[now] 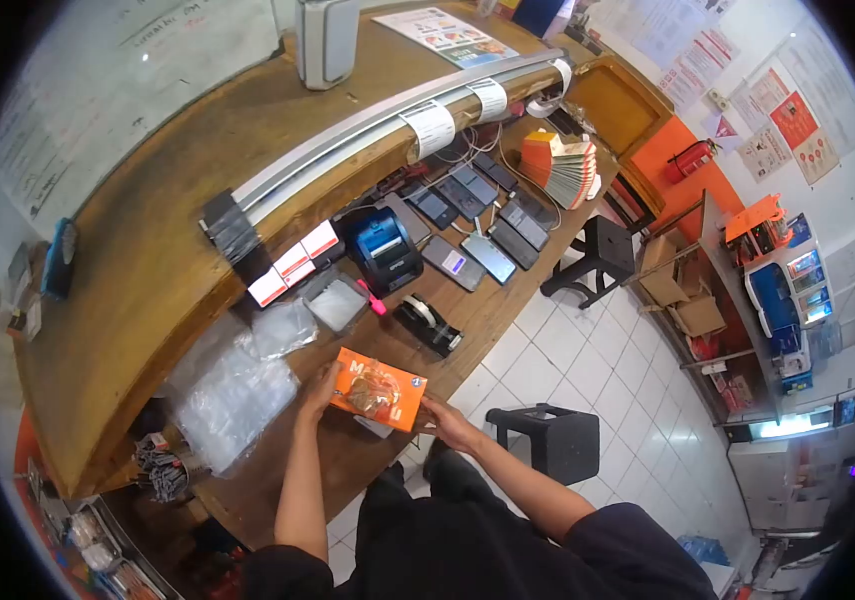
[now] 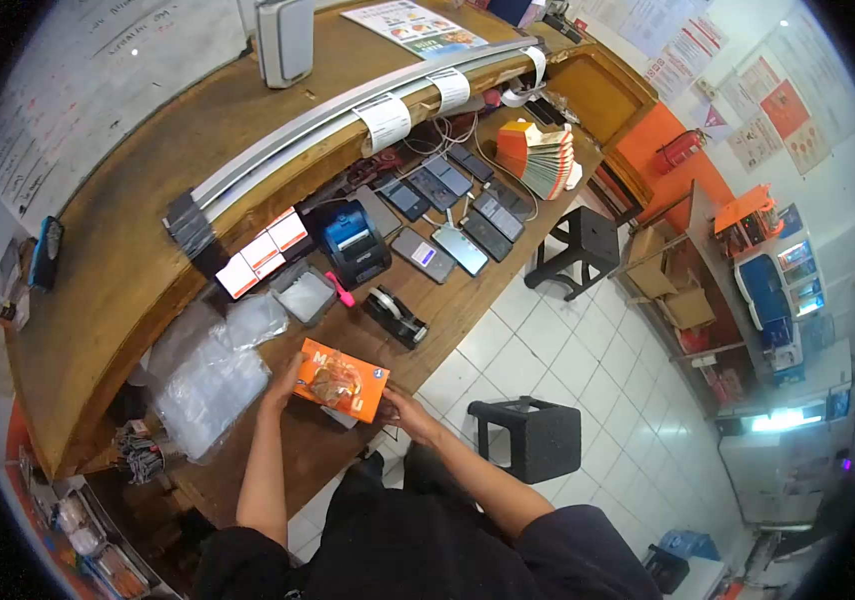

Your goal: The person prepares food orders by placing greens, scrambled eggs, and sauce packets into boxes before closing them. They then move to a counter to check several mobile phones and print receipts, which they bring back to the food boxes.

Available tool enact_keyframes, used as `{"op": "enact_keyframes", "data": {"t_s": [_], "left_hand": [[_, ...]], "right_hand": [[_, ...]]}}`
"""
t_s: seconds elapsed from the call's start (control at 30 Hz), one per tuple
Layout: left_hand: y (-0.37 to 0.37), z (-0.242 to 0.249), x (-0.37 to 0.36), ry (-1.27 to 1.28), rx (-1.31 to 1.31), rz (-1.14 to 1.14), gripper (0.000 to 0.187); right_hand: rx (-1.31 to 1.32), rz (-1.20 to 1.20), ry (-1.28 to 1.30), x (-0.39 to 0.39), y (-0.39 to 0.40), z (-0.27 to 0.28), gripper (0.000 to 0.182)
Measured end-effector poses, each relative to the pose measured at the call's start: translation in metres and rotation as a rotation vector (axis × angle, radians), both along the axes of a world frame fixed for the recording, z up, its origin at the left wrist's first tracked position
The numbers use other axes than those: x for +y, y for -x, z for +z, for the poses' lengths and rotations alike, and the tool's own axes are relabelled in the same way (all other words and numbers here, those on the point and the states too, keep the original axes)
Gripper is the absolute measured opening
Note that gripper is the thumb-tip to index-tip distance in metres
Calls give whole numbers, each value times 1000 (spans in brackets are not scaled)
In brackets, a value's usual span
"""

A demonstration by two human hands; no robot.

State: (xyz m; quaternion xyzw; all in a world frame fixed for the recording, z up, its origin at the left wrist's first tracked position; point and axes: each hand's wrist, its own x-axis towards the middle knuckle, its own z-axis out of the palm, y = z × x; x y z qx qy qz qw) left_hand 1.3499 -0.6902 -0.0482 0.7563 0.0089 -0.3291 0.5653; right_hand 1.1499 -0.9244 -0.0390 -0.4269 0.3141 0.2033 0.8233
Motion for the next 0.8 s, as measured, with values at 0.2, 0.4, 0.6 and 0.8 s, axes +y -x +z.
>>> {"op": "enact_keyframes", "data": {"t_s": [0.2, 0.4, 0.6, 0.8], "left_hand": [[25, 5, 23, 185, 9, 320, 50], [134, -2, 115, 20, -91, 803, 54], [320, 22, 50, -74, -16, 1253, 54], [408, 10, -69, -343, 584, 488, 53]], "right_hand": [[-234, 377, 411, -131, -49, 48, 32], [-483, 558, 1751, -226, -170, 40, 32], [-754, 751, 1681, -279, -202, -19, 42], [-708, 615, 1485, -330, -228, -2, 43]]}}
